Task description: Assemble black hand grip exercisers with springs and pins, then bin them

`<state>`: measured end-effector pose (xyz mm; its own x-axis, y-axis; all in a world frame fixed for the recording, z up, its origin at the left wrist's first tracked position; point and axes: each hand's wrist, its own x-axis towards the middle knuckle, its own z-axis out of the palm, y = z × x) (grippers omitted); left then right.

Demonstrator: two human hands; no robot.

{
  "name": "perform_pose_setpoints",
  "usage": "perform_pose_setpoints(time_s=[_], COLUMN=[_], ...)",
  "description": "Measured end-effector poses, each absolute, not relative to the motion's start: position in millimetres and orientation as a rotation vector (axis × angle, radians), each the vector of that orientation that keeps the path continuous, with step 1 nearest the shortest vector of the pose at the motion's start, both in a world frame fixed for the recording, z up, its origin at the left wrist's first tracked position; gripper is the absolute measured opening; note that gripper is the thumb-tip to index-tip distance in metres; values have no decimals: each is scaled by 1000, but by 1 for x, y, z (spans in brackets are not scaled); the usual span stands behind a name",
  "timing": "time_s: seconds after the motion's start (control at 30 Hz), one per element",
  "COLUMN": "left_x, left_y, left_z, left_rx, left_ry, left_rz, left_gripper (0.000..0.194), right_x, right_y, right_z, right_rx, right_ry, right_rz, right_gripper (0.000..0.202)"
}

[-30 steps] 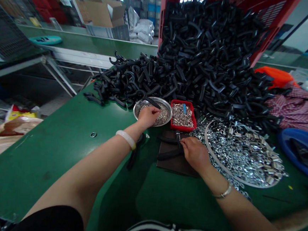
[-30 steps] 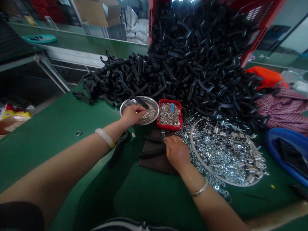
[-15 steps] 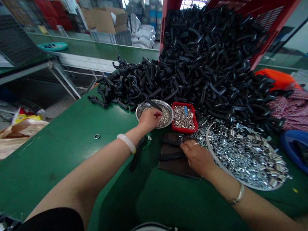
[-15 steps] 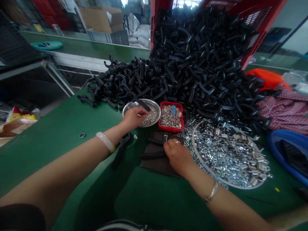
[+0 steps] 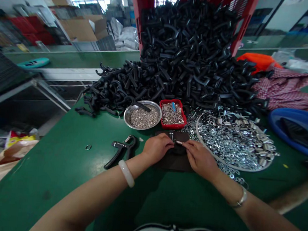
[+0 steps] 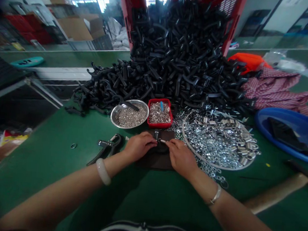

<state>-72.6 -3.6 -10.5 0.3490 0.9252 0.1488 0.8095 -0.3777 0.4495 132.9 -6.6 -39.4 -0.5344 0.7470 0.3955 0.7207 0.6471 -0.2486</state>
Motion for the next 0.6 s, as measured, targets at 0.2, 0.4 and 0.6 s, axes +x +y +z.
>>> perform_pose_setpoints(time_s=[0.2,0.4,0.6], left_x=[-74,-70,-66], left_y=[-4,-4,-4], left_z=[-21,-14,-9], left_rx=[2426,2409,2450], left_ry=[1531,1617,1679], left_rz=[534,505,429], left_gripper=[19,18,17], right_x=[134,133,133], right_y=[-11,-14,-15], right_z=[-44,-41,-39], right_rx=[-1274,-1331,-1361], right_ry=[-2459,-2494,-2500], right_rz=[120,141,129], right_gripper=[39,40,42])
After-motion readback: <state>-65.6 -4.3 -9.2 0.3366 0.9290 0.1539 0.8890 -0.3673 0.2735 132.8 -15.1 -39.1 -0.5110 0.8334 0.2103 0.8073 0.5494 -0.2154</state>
